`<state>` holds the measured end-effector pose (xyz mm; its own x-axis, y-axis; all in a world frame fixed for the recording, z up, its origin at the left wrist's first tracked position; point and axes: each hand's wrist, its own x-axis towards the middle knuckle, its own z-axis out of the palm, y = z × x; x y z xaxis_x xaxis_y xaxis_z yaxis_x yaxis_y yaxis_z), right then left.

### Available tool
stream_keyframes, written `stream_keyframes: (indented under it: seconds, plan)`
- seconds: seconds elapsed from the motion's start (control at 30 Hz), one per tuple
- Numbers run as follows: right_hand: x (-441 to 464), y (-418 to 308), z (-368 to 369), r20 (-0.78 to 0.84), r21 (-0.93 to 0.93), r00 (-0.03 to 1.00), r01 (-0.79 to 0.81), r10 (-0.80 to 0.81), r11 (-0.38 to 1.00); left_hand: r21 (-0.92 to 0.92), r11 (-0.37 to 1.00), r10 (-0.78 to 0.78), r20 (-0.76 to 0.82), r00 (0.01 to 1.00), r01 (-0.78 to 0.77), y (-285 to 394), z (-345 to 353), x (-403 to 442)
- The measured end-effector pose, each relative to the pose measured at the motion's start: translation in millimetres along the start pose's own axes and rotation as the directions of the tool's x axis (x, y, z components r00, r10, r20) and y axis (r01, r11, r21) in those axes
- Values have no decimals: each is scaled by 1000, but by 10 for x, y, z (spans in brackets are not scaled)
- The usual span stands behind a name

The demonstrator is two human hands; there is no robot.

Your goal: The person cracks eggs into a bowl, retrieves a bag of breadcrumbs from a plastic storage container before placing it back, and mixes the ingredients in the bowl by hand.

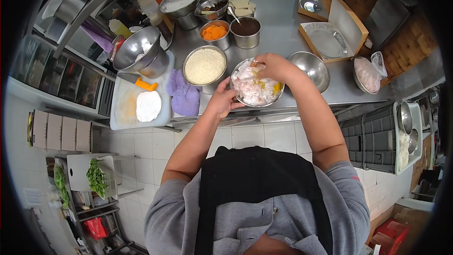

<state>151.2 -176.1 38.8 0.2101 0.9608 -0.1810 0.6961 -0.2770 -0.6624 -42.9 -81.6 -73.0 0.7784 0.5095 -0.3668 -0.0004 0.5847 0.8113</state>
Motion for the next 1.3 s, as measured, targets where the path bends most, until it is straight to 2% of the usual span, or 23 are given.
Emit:
stream_keyframes:
  seconds: [0.13, 0.2, 0.23, 0.3, 0.33, 0.37, 0.4, 0.43, 0.5, 0.63, 0.7, 0.83, 0.93, 0.97, 1.03, 1.07, 1.13, 1.3]
  plan:
    - [60, 104, 72, -76, -21, 996, -45, 43, 999, -36, 999, 0, 11, 1000, 1, 0, 6, -25]
    - [86, 112, 74, -126, -267, 991, -83, 50, 960, -48, 999, -10, 33, 999, 11, 16, 7, -39]
    - [130, 156, 101, -130, -276, 990, -93, 59, 957, -55, 998, -11, 45, 999, 14, 6, 0, -27]
    - [238, 277, 197, -26, -286, 978, -207, 208, 936, -81, 997, 2, 58, 998, 3, -27, -33, -3]
    - [232, 291, 244, -27, -296, 976, -212, 214, 931, -91, 996, 2, 65, 998, 4, -18, -21, -15]
    - [211, 307, 304, 50, 4, 955, -293, 292, 956, -96, 995, -7, 52, 999, 12, -13, -2, -25]
    - [206, 322, 360, 144, 299, 929, -370, 342, 880, -99, 995, -19, 39, 999, 22, -4, 7, -37]
    - [261, 428, 442, 145, 294, 926, -376, 348, 879, -105, 994, -21, 44, 999, 25, 5, -5, -29]
    - [371, 666, 621, 220, 578, 951, -306, 217, 757, -94, 994, -40, 80, 996, 48, 15, -38, 0]
    - [344, 491, 612, 201, 557, 933, -360, 299, 748, -92, 994, -54, 133, 990, 66, 78, -27, -7]
    - [332, 488, 610, 217, 696, 935, -350, 281, 627, -110, 990, -69, 146, 987, 85, 89, -54, 36]
    - [296, 434, 573, 171, 735, 936, -328, 306, 593, -78, 992, -78, 195, 978, 95, 159, -97, 59]
    - [298, 380, 524, 37, 533, 923, -341, 382, 774, -49, 992, -104, 200, 974, 116, 188, -120, 56]
    - [272, 348, 512, 39, 535, 921, -347, 388, 770, -49, 991, -111, 202, 973, 124, 174, -135, 66]
    - [208, 250, 444, -85, 433, 951, -235, 299, 870, -51, 992, -100, 222, 970, 114, 164, -155, 85]
    - [189, 156, 391, -84, 436, 952, -232, 296, 869, -29, 994, -95, 203, 975, 103, 184, -143, 69]
    - [174, -20, 276, -137, 79, 961, -233, 242, 969, -13, 995, -95, 197, 976, 100, 202, -149, 85]
    - [270, -137, 100, -92, 2, 993, -69, 69, 998, -1, 997, -79, 166, 983, 81, 219, -115, 38]
